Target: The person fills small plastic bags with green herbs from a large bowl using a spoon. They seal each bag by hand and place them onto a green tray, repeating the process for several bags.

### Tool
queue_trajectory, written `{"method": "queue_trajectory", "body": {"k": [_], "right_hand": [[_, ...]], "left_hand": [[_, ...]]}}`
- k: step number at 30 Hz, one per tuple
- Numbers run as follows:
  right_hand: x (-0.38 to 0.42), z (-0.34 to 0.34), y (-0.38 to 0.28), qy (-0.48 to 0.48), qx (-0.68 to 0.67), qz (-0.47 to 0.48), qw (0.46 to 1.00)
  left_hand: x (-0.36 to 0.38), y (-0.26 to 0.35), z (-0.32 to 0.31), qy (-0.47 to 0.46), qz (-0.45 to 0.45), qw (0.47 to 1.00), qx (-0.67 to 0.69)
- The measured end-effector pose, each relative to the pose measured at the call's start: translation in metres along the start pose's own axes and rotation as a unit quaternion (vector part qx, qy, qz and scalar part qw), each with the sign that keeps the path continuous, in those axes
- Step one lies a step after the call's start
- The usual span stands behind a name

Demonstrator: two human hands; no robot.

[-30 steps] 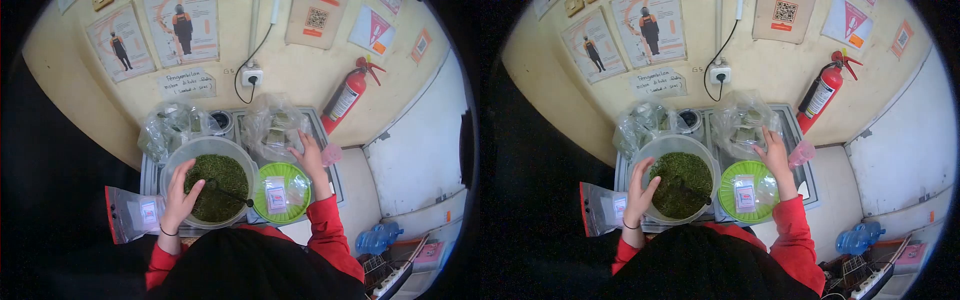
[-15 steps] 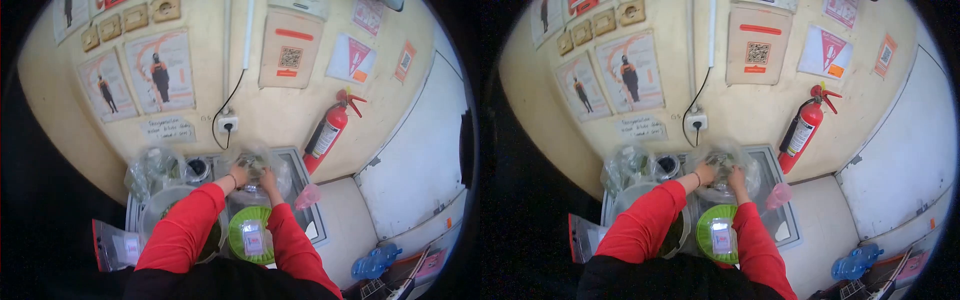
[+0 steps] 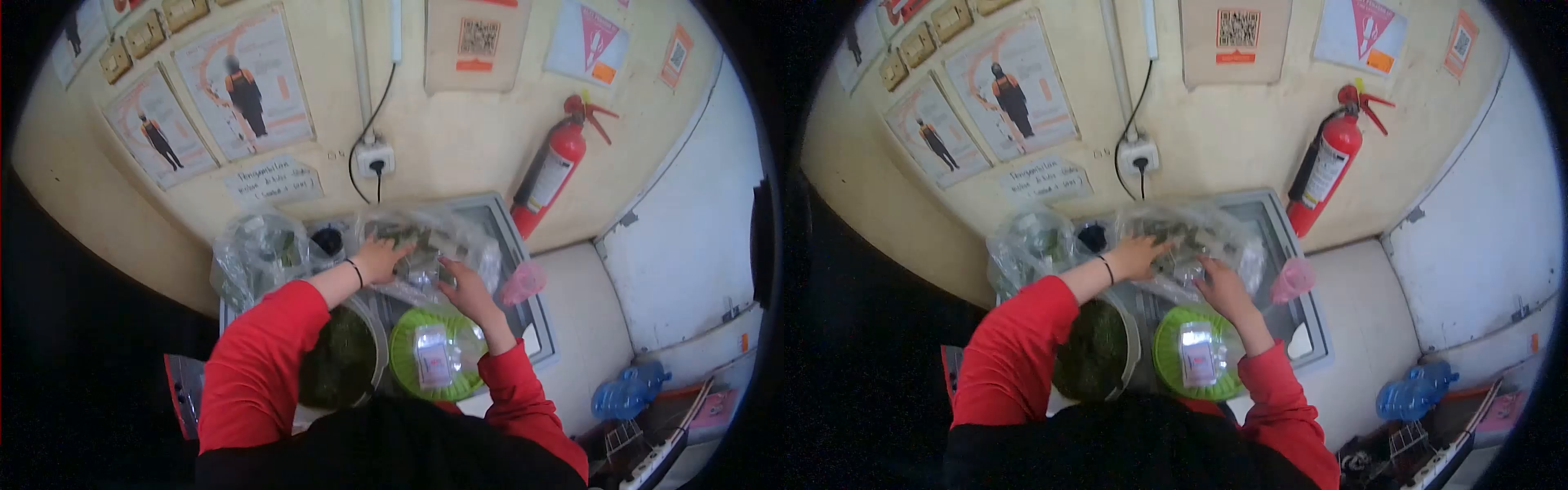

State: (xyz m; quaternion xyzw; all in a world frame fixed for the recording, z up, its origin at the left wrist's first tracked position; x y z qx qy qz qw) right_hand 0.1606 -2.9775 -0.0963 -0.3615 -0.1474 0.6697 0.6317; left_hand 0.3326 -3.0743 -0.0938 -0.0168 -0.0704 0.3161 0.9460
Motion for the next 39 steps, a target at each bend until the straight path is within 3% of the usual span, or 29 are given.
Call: {"method": "queue_trajectory", "body": {"k": [1, 2, 3, 6, 9, 11, 20, 23, 25, 26, 29, 30, 31, 33, 35, 39], "right_hand": [[0.012, 0.011, -0.014, 0.011, -0.101, 0.012, 0.995], [0.029, 0.019, -0.021, 0.022, -0.115, 0.008, 0.993], [0.047, 0.017, -0.012, -0.023, -0.091, -0.043, 0.995], [0.104, 0.002, 0.047, -0.125, -0.035, -0.148, 0.980], [0.146, -0.018, 0.079, 0.026, 0.114, 0.005, 0.993], [0.160, -0.032, 0.099, 0.040, 0.085, -0.029, 0.995], [0.162, -0.040, 0.128, 0.111, -0.149, -0.275, 0.943], [0.154, -0.028, 0.088, 0.123, 0.066, -0.171, 0.975], [0.164, -0.046, 0.111, 0.094, 0.143, -0.163, 0.972], [0.164, -0.051, 0.121, 0.080, 0.181, -0.155, 0.968], [0.163, -0.040, 0.121, 0.082, 0.038, -0.248, 0.964], [0.161, -0.037, 0.122, 0.086, 0.043, -0.293, 0.951], [0.159, -0.033, 0.122, 0.083, 0.063, -0.279, 0.955], [0.153, -0.023, 0.115, 0.072, 0.106, -0.245, 0.961], [0.133, 0.000, 0.067, 0.049, 0.089, -0.232, 0.967], [0.093, 0.036, -0.050, 0.022, -0.048, -0.157, 0.986]], "left_hand": [[0.013, 0.008, 0.019, 0.001, -0.007, 0.999, 0.037], [0.026, 0.011, 0.038, 0.005, -0.016, 0.997, 0.074], [0.042, 0.016, 0.054, 0.009, -0.024, 0.993, 0.112], [0.104, 0.020, 0.105, 0.144, -0.064, 0.966, 0.203], [0.169, 0.022, 0.148, 0.208, -0.046, 0.948, 0.238], [0.205, 0.021, 0.156, 0.208, 0.009, 0.929, 0.307], [0.274, 0.056, 0.083, 0.287, 0.107, 0.789, 0.533], [0.269, 0.073, 0.057, 0.311, 0.117, 0.734, 0.593], [0.268, 0.080, 0.049, 0.312, 0.123, 0.714, 0.614], [0.269, 0.082, 0.059, 0.319, 0.100, 0.749, 0.572], [0.281, 0.082, 0.082, 0.330, 0.067, 0.738, 0.585], [0.287, 0.086, 0.097, 0.319, 0.030, 0.725, 0.610], [0.293, 0.089, 0.111, 0.307, -0.007, 0.710, 0.634], [0.298, 0.109, 0.132, 0.310, -0.265, 0.586, 0.701], [0.304, 0.127, 0.170, 0.290, -0.362, 0.553, 0.692], [0.309, 0.132, 0.186, 0.268, -0.453, 0.578, 0.623]]}}
Point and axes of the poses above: each hand's wrist, its own x-axis away from the middle knuckle, its own z-axis out of the back of the hand, y = z × x, the point moved 3 cm from there along -x, towards the middle knuckle, and after that the axes turned 8 degrees about y, right-handed, at the moved point
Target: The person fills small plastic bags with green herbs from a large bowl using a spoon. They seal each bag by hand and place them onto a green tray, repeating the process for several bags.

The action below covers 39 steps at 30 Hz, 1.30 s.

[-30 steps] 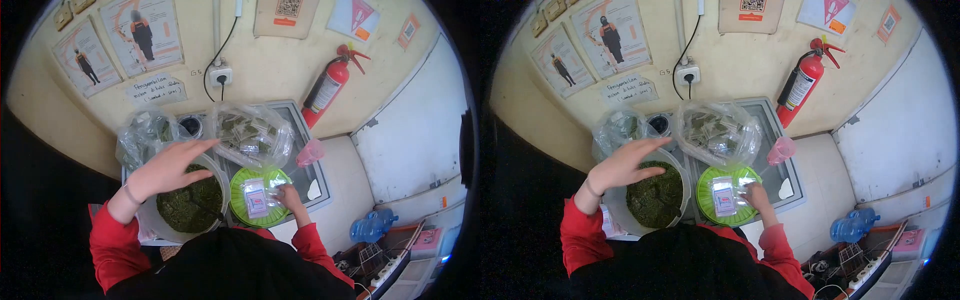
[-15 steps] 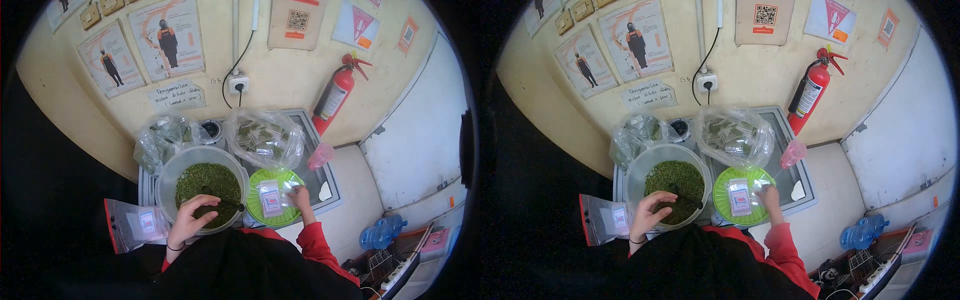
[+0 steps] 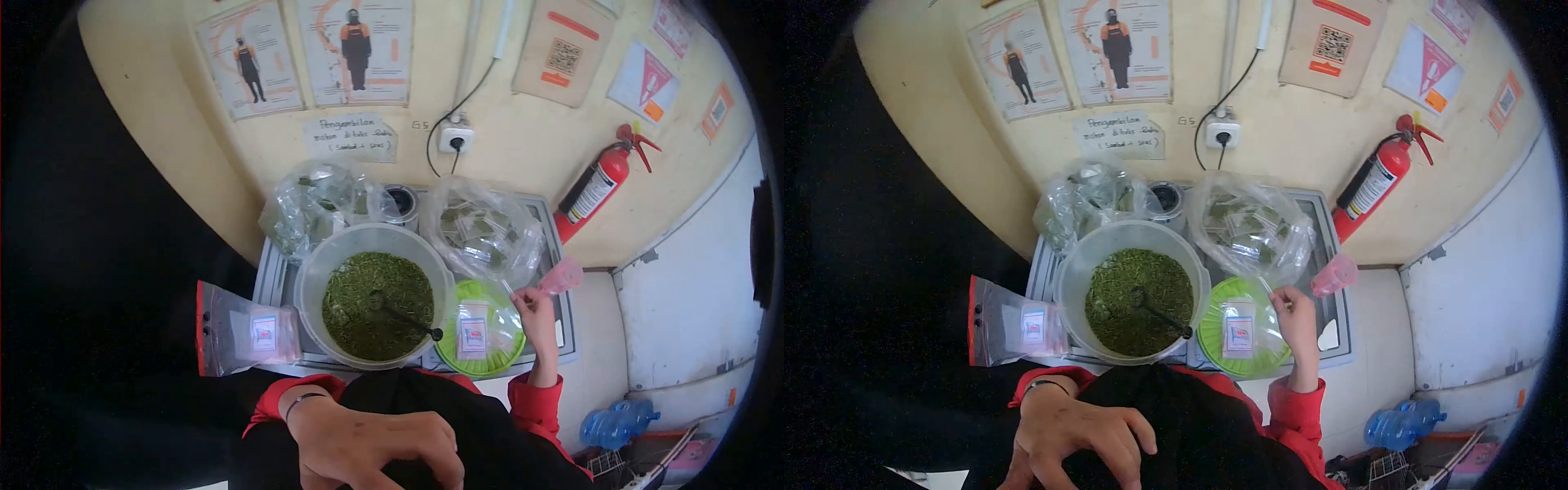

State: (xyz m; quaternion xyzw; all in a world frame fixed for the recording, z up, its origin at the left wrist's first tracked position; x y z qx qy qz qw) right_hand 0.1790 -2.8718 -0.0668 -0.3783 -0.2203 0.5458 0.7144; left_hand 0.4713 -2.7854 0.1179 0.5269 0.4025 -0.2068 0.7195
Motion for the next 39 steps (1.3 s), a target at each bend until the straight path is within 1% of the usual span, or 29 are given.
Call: {"method": "queue_trajectory", "body": {"k": [1, 4, 6, 7, 8, 9, 10, 11, 12, 14, 17, 20, 21, 24, 25, 27, 30, 31, 34, 35, 38, 39], "right_hand": [[0.001, 0.000, -0.026, 0.000, -0.034, 0.035, 0.999], [0.005, -0.016, -0.089, -0.012, -0.131, 0.130, 0.983], [0.009, -0.033, -0.116, -0.035, -0.191, 0.178, 0.965], [0.013, -0.042, -0.126, -0.061, -0.224, 0.179, 0.956], [0.018, -0.049, -0.136, -0.067, -0.229, 0.192, 0.952], [0.024, -0.055, -0.146, -0.072, -0.234, 0.205, 0.948], [0.028, -0.060, -0.154, -0.073, -0.240, 0.219, 0.943], [0.033, -0.065, -0.160, -0.066, -0.236, 0.255, 0.935], [0.037, -0.071, -0.165, -0.066, -0.248, 0.297, 0.920], [0.045, -0.082, -0.171, -0.065, -0.268, 0.377, 0.884], [0.051, -0.096, -0.170, -0.106, -0.242, 0.360, 0.895], [0.049, -0.101, -0.168, -0.123, -0.257, 0.329, 0.900], [0.048, -0.102, -0.166, -0.118, -0.264, 0.327, 0.900], [0.048, -0.105, -0.160, -0.061, -0.233, 0.350, 0.905], [0.048, -0.105, -0.159, -0.027, -0.216, 0.379, 0.899], [0.048, -0.107, -0.154, -0.035, -0.243, 0.363, 0.899], [0.046, -0.108, -0.151, -0.065, -0.287, 0.316, 0.902], [0.046, -0.109, -0.151, -0.076, -0.301, 0.297, 0.903], [0.043, -0.110, -0.152, -0.112, -0.286, 0.285, 0.908], [0.043, -0.110, -0.153, -0.130, -0.257, 0.304, 0.908], [0.043, -0.105, -0.159, -0.131, -0.214, 0.385, 0.888], [0.041, -0.106, -0.157, -0.183, -0.221, 0.344, 0.894]], "left_hand": [[-0.002, 0.000, -0.001, 0.010, 0.000, 1.000, 0.005], [0.001, 0.001, -0.005, 0.051, -0.055, 0.997, -0.013], [0.009, 0.003, -0.007, 0.105, -0.077, 0.991, -0.040], [0.013, 0.004, -0.007, 0.141, -0.074, 0.986, -0.056], [0.016, 0.004, -0.005, 0.174, -0.071, 0.980, -0.071], [0.022, 0.006, 0.002, 0.212, -0.030, 0.965, -0.153], [0.032, 0.005, 0.012, 0.264, 0.056, 0.931, -0.246], [0.042, 0.004, 0.022, 0.295, 0.152, 0.885, -0.327], [0.055, -0.002, 0.034, 0.332, 0.288, 0.799, -0.411], [0.083, -0.039, 0.050, 0.416, 0.347, 0.747, -0.385], [0.103, -0.064, 0.051, 0.489, 0.317, 0.738, -0.341], [0.127, -0.077, 0.055, 0.519, 0.337, 0.712, -0.333], [0.132, -0.080, 0.056, 0.527, 0.331, 0.710, -0.331], [0.136, -0.086, 0.056, 0.521, 0.363, 0.687, -0.354], [0.133, -0.087, 0.056, 0.567, 0.323, 0.684, -0.325], [0.126, -0.091, 0.055, 0.651, 0.241, 0.669, -0.266], [0.135, -0.098, 0.056, 0.607, 0.234, 0.748, -0.133], [0.137, -0.099, 0.055, 0.593, 0.274, 0.746, -0.126], [0.139, -0.100, 0.058, 0.585, 0.306, 0.747, -0.082], [0.136, -0.099, 0.058, 0.585, 0.303, 0.746, -0.093], [0.147, -0.101, 0.059, 0.549, 0.317, 0.723, -0.275], [0.147, -0.101, 0.058, 0.540, 0.328, 0.724, -0.277]]}}
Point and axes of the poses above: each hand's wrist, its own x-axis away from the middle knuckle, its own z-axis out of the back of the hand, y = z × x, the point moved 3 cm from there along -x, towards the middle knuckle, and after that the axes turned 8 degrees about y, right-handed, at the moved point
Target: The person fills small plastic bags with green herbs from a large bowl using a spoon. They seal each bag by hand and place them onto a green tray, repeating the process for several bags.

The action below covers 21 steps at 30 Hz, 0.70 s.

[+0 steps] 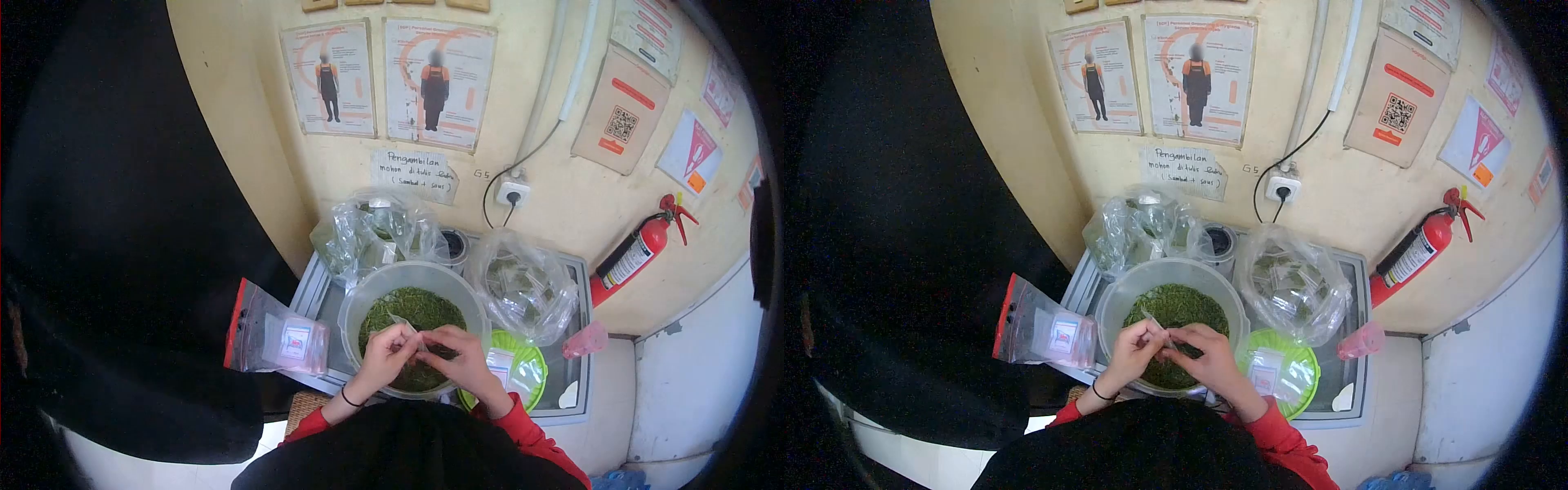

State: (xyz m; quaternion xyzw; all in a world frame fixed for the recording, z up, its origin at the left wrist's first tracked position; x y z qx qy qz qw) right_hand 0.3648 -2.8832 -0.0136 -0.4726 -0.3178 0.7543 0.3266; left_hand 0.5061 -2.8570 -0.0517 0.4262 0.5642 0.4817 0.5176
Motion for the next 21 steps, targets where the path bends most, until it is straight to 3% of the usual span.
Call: {"method": "queue_trajectory", "body": {"k": [5, 11, 14, 17, 21], "right_hand": [[0.006, 0.004, 0.014, -0.105, -0.173, -0.243, 0.949], [0.010, -0.002, 0.007, -0.023, 0.081, 0.010, 0.996], [0.012, -0.007, 0.004, 0.017, 0.110, 0.065, 0.992], [0.007, 0.008, 0.014, 0.042, 0.168, -0.007, 0.985], [0.008, -0.003, 0.001, -0.014, 0.189, 0.035, 0.981]], "left_hand": [[0.002, 0.014, -0.002, -0.040, -0.021, 0.999, -0.015], [0.003, 0.021, -0.003, -0.034, -0.187, 0.969, -0.160], [0.002, 0.022, 0.000, -0.042, -0.180, 0.964, -0.191], [0.010, 0.023, -0.005, -0.033, -0.172, 0.970, -0.169], [0.006, 0.018, 0.001, 0.069, -0.099, 0.973, -0.198]]}}
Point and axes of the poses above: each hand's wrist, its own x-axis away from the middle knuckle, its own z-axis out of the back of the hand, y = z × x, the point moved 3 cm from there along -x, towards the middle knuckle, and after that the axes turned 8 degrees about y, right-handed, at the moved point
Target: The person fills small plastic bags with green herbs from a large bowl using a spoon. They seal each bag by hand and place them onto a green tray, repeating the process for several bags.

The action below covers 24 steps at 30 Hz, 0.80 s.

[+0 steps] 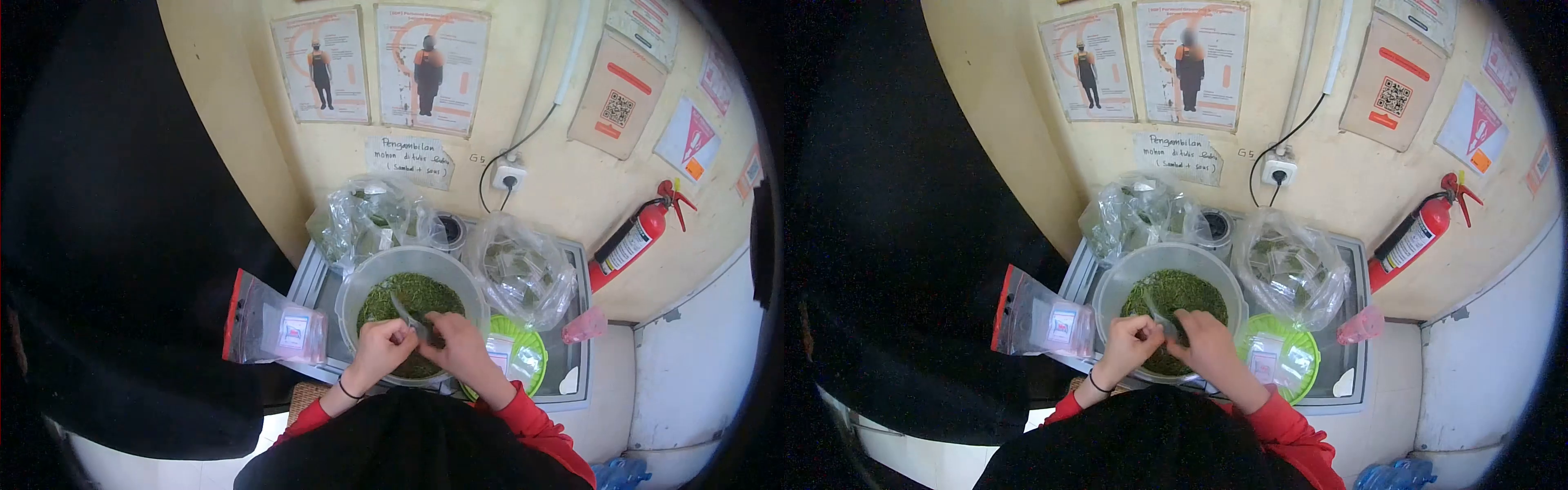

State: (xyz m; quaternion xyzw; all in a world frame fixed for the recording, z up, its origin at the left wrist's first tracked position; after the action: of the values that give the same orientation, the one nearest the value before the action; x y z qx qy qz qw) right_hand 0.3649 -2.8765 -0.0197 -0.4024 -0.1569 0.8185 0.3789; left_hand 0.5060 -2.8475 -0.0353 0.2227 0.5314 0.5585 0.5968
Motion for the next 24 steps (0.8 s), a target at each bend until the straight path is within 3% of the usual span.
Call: {"method": "queue_trajectory", "body": {"k": [6, 7, 9, 10, 12, 15, 18, 19, 22, 23, 24], "right_hand": [[-0.015, -0.007, 0.000, -0.018, 0.058, -0.014, 0.998], [-0.020, -0.007, -0.001, 0.014, 0.047, 0.037, 0.998], [-0.021, -0.011, -0.003, -0.053, 0.001, 0.024, 0.998], [-0.022, -0.014, -0.004, -0.086, -0.021, 0.019, 0.996], [-0.025, -0.015, 0.006, -0.061, -0.018, -0.032, 0.997], [-0.034, -0.013, 0.009, -0.095, -0.092, -0.112, 0.985], [-0.037, -0.019, 0.011, -0.136, -0.239, -0.142, 0.951], [-0.038, -0.021, 0.011, -0.145, -0.293, -0.143, 0.934], [-0.056, -0.007, 0.006, -0.099, -0.185, -0.173, 0.962], [-0.056, -0.011, 0.022, -0.127, -0.031, -0.125, 0.983], [-0.047, -0.022, 0.037, -0.231, 0.040, -0.096, 0.967]], "left_hand": [[-0.002, -0.016, -0.002, -0.003, 0.042, 0.999, 0.027], [-0.001, -0.018, -0.002, 0.004, 0.062, 0.997, 0.053], [-0.002, -0.019, -0.002, 0.018, 0.102, 0.989, 0.104], [-0.002, -0.021, 0.000, 0.013, 0.097, 0.993, 0.060], [-0.001, -0.024, 0.005, 0.004, 0.087, 0.996, -0.026], [-0.008, -0.008, 0.012, 0.093, -0.083, 0.987, -0.100], [-0.015, 0.024, 0.019, 0.023, -0.180, 0.977, -0.112], [-0.014, 0.020, 0.019, 0.005, -0.176, 0.975, -0.133], [-0.009, -0.022, 0.024, 0.042, -0.150, 0.973, -0.168], [-0.009, -0.024, 0.028, 0.097, -0.150, 0.973, -0.147], [-0.009, -0.027, 0.029, 0.113, -0.080, 0.990, -0.036]]}}
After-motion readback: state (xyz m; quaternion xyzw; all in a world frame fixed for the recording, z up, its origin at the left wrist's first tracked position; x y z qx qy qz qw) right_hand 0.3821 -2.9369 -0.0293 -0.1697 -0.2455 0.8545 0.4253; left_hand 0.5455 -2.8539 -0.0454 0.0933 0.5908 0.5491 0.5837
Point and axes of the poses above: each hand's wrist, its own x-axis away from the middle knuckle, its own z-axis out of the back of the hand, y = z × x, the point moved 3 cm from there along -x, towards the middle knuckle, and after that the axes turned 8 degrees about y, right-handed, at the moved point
